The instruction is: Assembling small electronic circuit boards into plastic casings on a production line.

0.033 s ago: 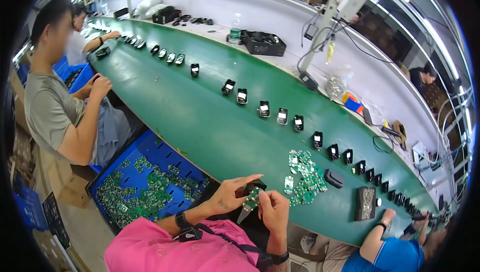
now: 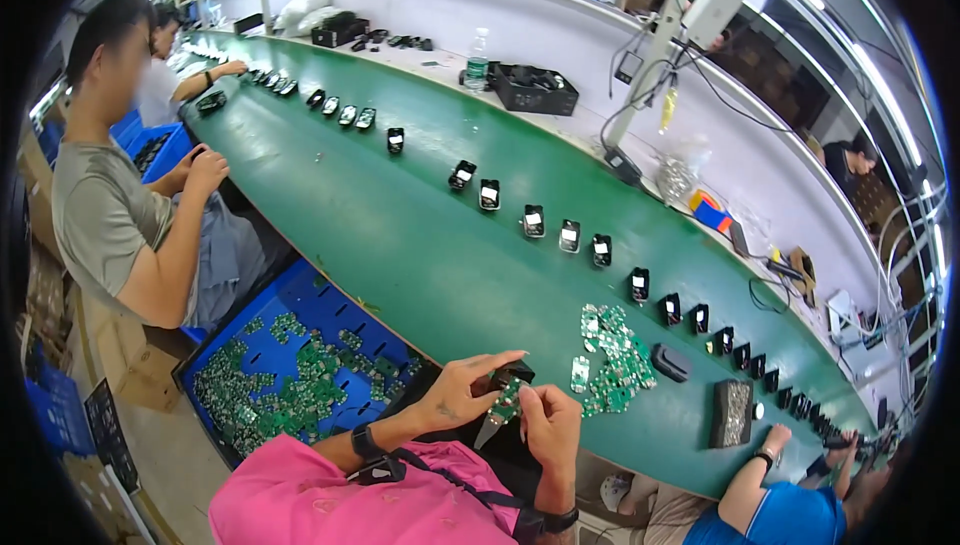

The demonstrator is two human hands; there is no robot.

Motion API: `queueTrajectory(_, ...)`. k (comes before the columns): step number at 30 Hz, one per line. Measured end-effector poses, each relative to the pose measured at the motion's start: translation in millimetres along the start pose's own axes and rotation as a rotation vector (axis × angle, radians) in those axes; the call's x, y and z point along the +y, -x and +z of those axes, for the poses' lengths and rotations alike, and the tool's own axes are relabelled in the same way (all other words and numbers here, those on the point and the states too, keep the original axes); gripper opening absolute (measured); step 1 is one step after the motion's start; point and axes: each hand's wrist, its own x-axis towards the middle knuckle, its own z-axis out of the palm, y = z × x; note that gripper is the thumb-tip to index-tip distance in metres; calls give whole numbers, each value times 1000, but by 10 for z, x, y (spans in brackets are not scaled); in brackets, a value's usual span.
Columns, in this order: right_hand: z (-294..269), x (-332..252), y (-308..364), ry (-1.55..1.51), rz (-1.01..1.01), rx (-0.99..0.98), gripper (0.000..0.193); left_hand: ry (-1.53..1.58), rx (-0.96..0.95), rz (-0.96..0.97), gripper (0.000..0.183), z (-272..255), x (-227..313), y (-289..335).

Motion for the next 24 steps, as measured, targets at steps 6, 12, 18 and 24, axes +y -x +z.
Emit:
queueTrajectory(6, 92, -59, -69, 14, 16, 179, 24, -105, 92, 133, 64, 138, 52, -8)
queueTrajectory(12, -5, 9, -184, 54, -25, 214, 13, -104, 184, 125, 51, 164, 25, -262)
queueTrajectory(18, -182, 66, -386, 151, -37, 212, 16, -102, 30, 57, 49, 206, 54, -486)
queueTrajectory(24, -321, 14, -419, 150, 57, 199, 20, -32, -165, -16, 55, 157, 48, -595)
